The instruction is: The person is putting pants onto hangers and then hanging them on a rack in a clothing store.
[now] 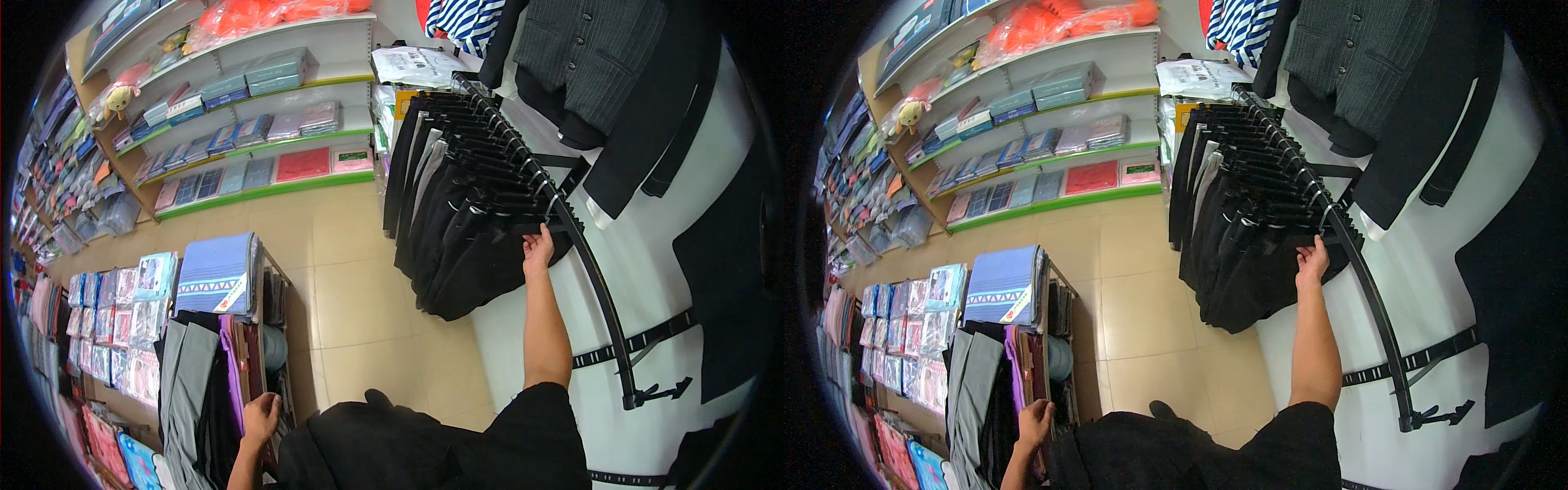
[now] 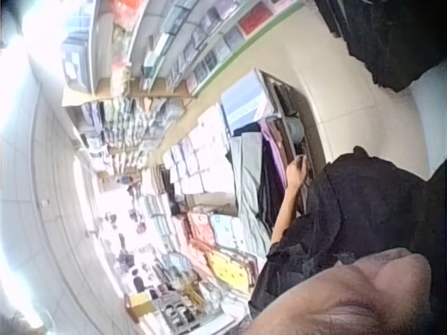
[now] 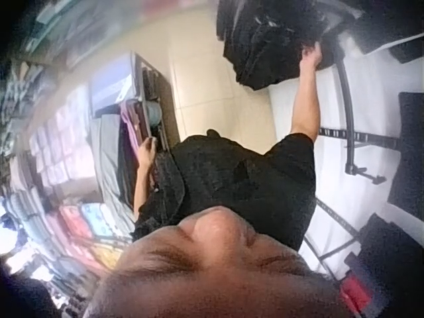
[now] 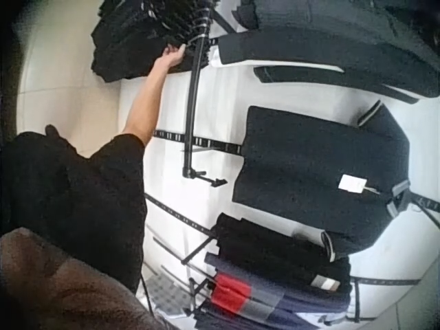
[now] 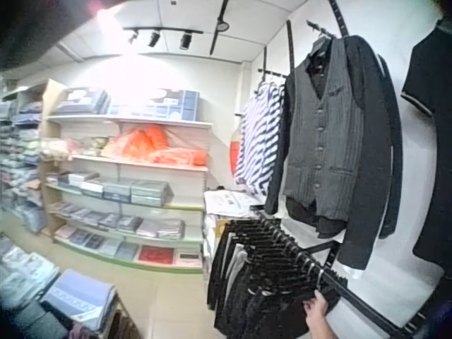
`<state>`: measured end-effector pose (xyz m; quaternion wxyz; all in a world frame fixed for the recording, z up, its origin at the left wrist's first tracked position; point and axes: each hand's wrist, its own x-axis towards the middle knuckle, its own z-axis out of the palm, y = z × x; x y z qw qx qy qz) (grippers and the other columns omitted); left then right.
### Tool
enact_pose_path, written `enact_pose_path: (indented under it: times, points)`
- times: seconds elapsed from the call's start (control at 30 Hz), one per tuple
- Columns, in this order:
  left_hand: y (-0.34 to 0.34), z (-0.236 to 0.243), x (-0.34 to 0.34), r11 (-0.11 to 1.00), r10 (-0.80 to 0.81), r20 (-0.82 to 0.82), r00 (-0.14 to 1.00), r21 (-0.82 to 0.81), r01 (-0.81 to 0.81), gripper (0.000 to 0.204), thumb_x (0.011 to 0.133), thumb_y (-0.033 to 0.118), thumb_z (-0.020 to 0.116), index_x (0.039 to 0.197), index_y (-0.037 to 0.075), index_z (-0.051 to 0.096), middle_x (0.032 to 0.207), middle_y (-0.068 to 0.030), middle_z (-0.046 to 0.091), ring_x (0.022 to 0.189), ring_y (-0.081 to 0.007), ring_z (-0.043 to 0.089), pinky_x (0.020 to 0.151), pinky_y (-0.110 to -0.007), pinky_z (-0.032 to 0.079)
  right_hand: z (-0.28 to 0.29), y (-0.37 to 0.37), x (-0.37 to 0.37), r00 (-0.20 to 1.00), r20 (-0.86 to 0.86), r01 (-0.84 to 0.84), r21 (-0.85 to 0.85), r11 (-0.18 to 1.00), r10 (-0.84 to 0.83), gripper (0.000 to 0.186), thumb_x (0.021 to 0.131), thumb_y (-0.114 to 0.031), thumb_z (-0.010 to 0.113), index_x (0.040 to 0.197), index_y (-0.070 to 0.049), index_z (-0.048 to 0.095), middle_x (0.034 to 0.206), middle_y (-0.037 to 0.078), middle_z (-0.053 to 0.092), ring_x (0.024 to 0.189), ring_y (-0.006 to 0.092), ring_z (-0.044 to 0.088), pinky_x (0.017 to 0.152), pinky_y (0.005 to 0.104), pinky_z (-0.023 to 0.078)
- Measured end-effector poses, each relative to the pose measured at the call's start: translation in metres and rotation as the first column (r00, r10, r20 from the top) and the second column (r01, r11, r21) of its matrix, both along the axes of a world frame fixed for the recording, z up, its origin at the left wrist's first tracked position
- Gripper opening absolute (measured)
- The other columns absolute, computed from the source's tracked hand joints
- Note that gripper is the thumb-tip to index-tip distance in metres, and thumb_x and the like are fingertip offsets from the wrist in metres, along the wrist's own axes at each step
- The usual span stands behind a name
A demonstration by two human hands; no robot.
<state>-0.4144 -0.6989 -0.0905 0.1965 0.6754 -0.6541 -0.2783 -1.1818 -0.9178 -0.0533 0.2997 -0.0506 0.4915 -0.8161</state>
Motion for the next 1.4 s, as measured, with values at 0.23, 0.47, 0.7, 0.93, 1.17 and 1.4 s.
enact_pose_path:
  times: [0.23,0.47,0.7,0.93,1.17,1.4]
  points:
    - [-0.004,-0.009,-0.016,0.999,-0.017,0.071,0.997,0.051,0.014,0.026,0.102,0.028,0.068,0.105,0.003,0.077,0.087,-0.0213,0.075,0.082,-0.0397,0.075,0.074,-0.046,0.058,-0.001,0.010,-0.020,0.995,0.003,-0.099,0.054,0.994,0.099,0.034,0.099,-0.043,0.073,0.109,-0.011,0.066,0.097,0.005,0.070,0.082,0.0183,0.067,0.067,0.0289,0.047]
    - [0.044,-0.040,0.022,0.992,0.110,0.226,0.968,0.032,-0.121,0.027,0.101,0.027,0.068,0.100,0.001,0.076,0.086,-0.0225,0.075,0.080,-0.0409,0.075,0.073,-0.047,0.058,-0.093,0.016,0.109,0.931,-0.363,0.000,0.136,0.991,0.050,0.030,0.104,-0.034,0.054,0.084,-0.012,0.049,0.061,0.002,0.047,0.046,0.0150,0.046,0.044,0.0308,0.037]
    - [0.163,-0.103,0.056,0.828,0.286,0.305,0.908,0.398,-0.395,0.039,0.098,0.044,0.061,0.103,0.009,0.079,0.098,-0.0237,0.077,0.097,-0.0468,0.073,0.089,-0.058,0.058,-0.313,0.098,0.281,0.086,0.208,-0.667,0.739,-0.099,0.974,0.023,0.098,-0.023,0.058,0.091,-0.005,0.070,0.080,0.011,0.073,0.068,0.0202,0.071,0.060,0.0356,0.056]
    - [0.374,-0.141,0.014,0.367,0.743,0.324,0.586,0.536,-0.761,0.036,0.094,0.039,0.064,0.108,0.011,0.082,0.106,-0.0229,0.078,0.102,-0.0442,0.074,0.095,-0.054,0.059,-0.339,0.174,0.395,-0.757,0.485,0.082,0.736,-0.672,0.439,0.035,0.101,-0.027,0.065,0.123,0.000,0.073,0.109,0.012,0.080,0.097,0.0239,0.077,0.088,0.0376,0.060]
    - [0.552,-0.195,-0.075,-0.014,0.961,0.238,0.140,0.549,-0.835,0.034,0.092,0.032,0.066,0.102,0.005,0.084,0.091,-0.0188,0.080,0.091,-0.0371,0.078,0.091,-0.046,0.061,-0.383,0.170,0.406,-0.583,0.491,0.012,0.802,-0.597,0.648,0.036,0.101,-0.024,0.066,0.125,0.001,0.073,0.107,0.014,0.080,0.094,0.0231,0.077,0.089,0.0367,0.060]
    - [0.668,-0.247,-0.135,-0.231,0.971,0.113,-0.209,0.663,-0.713,0.031,0.094,0.026,0.067,0.106,0.001,0.082,0.089,-0.0124,0.082,0.083,-0.0251,0.080,0.085,-0.040,0.062,-0.252,0.223,0.487,-0.503,0.549,-0.167,0.695,-0.699,0.667,0.066,0.110,-0.029,0.050,0.160,0.010,0.033,0.160,0.024,0.047,0.147,0.0479,0.044,0.122,0.0534,0.040]
